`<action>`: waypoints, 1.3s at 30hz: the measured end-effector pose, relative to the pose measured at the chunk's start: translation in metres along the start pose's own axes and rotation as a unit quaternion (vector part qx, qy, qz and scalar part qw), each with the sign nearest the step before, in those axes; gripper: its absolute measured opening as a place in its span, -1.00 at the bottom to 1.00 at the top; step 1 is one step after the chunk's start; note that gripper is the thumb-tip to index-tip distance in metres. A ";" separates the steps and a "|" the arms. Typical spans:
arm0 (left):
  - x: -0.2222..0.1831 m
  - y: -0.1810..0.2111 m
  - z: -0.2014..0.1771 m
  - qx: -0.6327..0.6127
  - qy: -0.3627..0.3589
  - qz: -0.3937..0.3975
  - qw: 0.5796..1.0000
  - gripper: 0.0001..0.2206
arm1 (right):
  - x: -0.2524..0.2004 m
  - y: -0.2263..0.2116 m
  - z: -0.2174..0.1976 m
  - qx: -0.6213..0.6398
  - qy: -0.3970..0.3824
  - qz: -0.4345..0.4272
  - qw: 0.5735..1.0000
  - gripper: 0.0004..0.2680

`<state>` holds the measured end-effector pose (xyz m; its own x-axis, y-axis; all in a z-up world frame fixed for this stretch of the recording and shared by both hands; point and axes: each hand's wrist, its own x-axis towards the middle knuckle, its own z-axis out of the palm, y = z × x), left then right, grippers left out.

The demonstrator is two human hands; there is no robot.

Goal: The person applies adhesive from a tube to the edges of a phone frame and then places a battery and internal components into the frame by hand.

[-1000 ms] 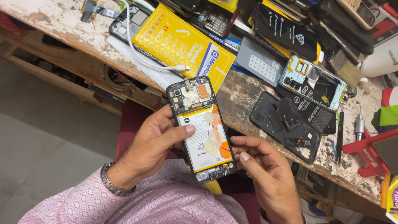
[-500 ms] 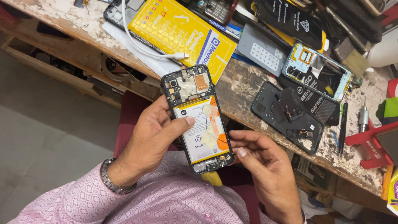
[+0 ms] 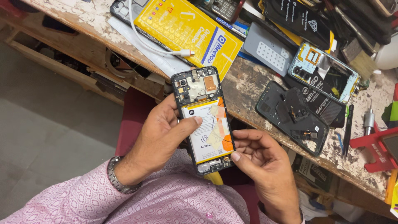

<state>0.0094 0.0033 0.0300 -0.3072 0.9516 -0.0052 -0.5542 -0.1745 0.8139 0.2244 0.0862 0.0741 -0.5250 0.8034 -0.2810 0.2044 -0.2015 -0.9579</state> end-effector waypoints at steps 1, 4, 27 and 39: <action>0.000 0.000 0.000 0.002 0.000 -0.002 1.000 -0.61 | 0.000 0.000 0.000 -0.003 0.003 0.002 1.000 -0.69; 0.002 -0.001 -0.001 0.003 -0.001 -0.010 1.000 -0.61 | 0.000 0.000 0.001 -0.013 0.014 0.008 1.000 -0.69; -0.011 0.003 0.011 0.014 0.014 0.009 1.000 -0.40 | 0.002 0.050 0.004 0.082 -0.032 -0.057 0.994 -0.65; -0.017 0.006 0.019 0.040 -0.003 0.005 0.999 -0.44 | 0.010 0.014 0.010 0.028 0.010 -0.067 0.997 -0.70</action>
<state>0.0266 -0.0092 0.0458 -0.3081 0.9513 0.0065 -0.4874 -0.1638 0.8577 0.2133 0.0858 0.0567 -0.5282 0.8359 -0.1495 0.0861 -0.1225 -0.9887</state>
